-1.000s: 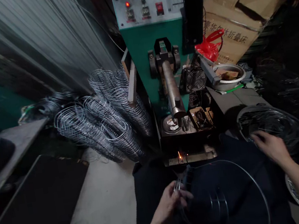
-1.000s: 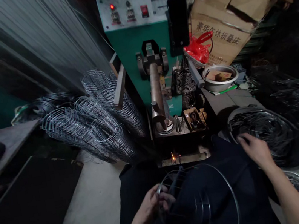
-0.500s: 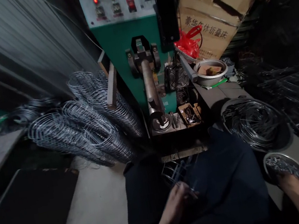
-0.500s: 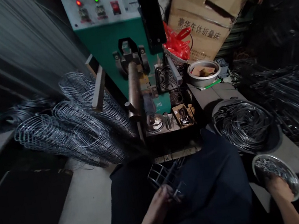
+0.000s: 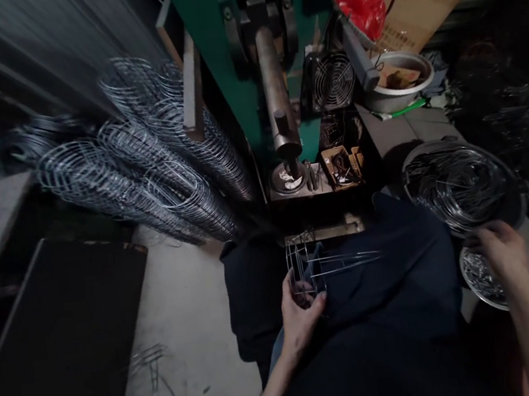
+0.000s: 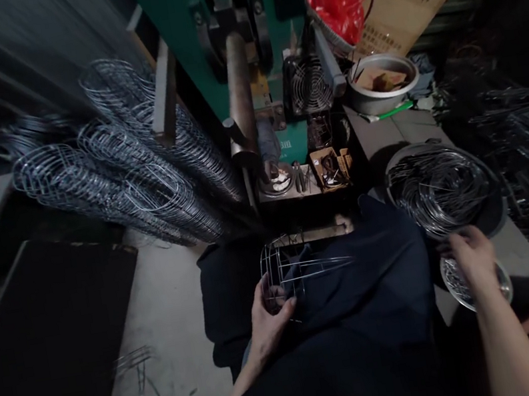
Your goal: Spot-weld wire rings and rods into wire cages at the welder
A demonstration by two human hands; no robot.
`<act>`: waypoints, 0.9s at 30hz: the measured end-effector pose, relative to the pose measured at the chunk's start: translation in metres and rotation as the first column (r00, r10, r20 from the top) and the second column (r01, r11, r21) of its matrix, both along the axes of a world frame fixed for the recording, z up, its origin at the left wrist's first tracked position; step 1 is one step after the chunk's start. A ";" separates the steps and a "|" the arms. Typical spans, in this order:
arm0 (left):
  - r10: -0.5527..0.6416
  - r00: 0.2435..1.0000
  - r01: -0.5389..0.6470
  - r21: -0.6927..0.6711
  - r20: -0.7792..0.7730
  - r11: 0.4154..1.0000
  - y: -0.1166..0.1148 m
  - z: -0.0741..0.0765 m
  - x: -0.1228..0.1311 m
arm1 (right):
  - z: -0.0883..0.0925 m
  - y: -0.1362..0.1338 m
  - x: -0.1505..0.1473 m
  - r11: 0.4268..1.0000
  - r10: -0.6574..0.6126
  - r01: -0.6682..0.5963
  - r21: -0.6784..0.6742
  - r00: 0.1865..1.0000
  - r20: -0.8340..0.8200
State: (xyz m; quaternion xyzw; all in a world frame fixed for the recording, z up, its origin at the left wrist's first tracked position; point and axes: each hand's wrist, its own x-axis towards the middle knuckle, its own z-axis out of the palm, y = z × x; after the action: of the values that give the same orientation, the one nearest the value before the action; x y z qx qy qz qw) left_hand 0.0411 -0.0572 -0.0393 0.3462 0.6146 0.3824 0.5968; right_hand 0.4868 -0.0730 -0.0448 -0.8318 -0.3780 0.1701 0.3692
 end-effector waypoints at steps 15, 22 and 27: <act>0.201 0.957 -0.149 0.239 -0.210 0.960 0.081 0.019 -0.007 | 0.070 0.148 -0.227 0.350 0.855 -0.936 0.038 0.335 0.395; 0.229 0.966 -0.198 0.222 -0.123 0.955 0.105 0.021 -0.003 | 0.059 0.167 -0.243 0.401 0.768 -0.914 -0.069 0.294 0.569; 0.252 0.966 -0.237 0.201 -0.051 0.950 0.119 0.032 -0.003 | 0.071 0.181 -0.246 0.417 0.717 -0.909 0.013 0.338 0.610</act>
State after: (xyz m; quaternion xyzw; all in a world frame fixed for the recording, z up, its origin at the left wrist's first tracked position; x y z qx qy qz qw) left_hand 0.0382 0.0614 -0.0075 0.3380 0.6350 0.4979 0.4844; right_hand 0.2411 0.1076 0.0261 -0.4506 -0.8547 0.0332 0.2556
